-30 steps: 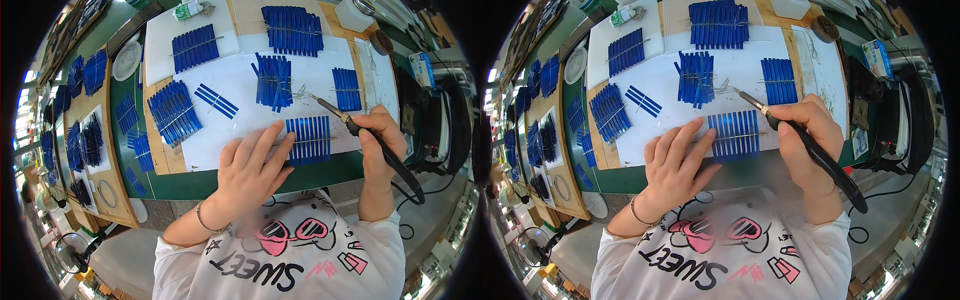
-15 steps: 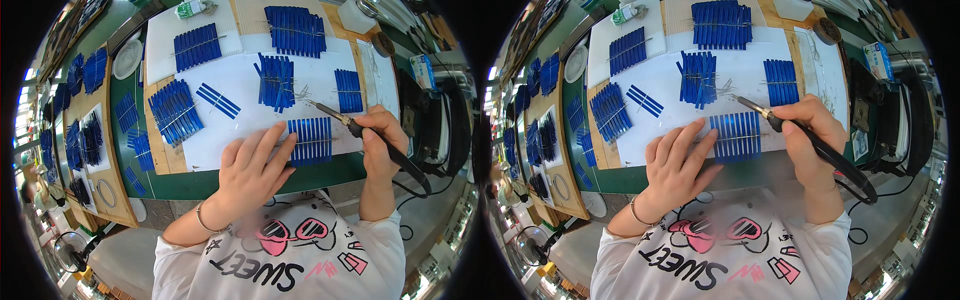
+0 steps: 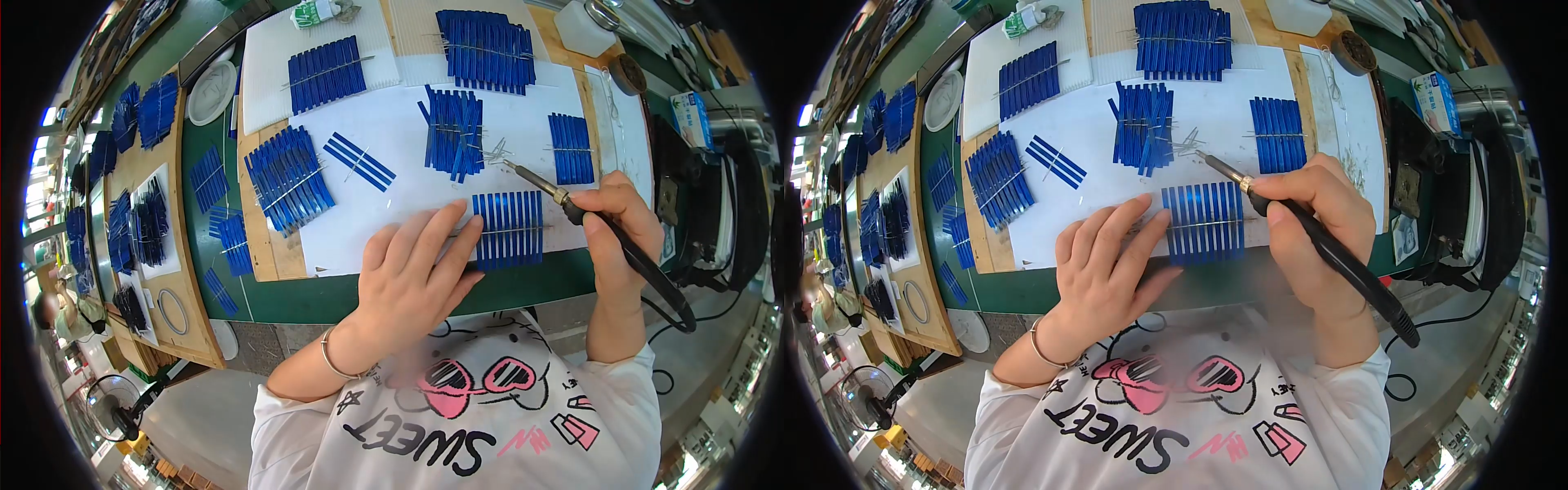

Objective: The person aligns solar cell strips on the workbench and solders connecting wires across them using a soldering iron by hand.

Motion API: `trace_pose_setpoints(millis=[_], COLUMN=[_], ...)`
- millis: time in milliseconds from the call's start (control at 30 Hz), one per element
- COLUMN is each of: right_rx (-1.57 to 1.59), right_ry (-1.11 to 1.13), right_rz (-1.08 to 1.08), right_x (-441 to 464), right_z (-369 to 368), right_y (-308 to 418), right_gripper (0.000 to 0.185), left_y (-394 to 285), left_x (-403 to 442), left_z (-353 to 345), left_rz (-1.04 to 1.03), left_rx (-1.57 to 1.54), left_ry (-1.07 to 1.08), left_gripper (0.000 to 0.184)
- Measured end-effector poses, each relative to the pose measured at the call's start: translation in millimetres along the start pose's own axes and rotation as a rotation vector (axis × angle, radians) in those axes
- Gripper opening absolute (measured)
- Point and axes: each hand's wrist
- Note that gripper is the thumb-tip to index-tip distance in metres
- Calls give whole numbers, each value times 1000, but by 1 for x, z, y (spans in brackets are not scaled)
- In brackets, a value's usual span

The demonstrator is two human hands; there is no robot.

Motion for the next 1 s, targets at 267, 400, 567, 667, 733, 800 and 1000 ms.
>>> trace_pose_setpoints(millis=[267,400,567,667,733,800,1000], right_rx=[146,88,69,29,32,38,-217], right_ry=[-61,-65,-63,-53,-104,-156,-8], right_rz=[-45,58,86,81,59,32,260], right_x=[-3,-9,-11,-11,-12,-13,-34], right_z=[2,0,-1,2,0,-6,-22], right_y=[1,6,7,6,6,5,-22], right_gripper=[15,18,19,22,27,32,59], left_y=[1,1,3,2,0,6,-4], left_x=[0,-1,-4,-4,0,7,54], left_z=[-1,-1,0,2,7,9,22], left_rz=[-2,13,31,52,67,27,-67], left_rx=[-32,-90,-169,-202,-243,-208,19], left_ry=[-18,-43,-84,-86,-48,-4,117], left_gripper=[59,61,59,56,50,46,38])
Point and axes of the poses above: each hand's wrist, its own x-axis towards the middle knuckle, its own z-axis out of the back of the hand, y = z × x, and after that the axes turned 15 degrees about z, right-handed
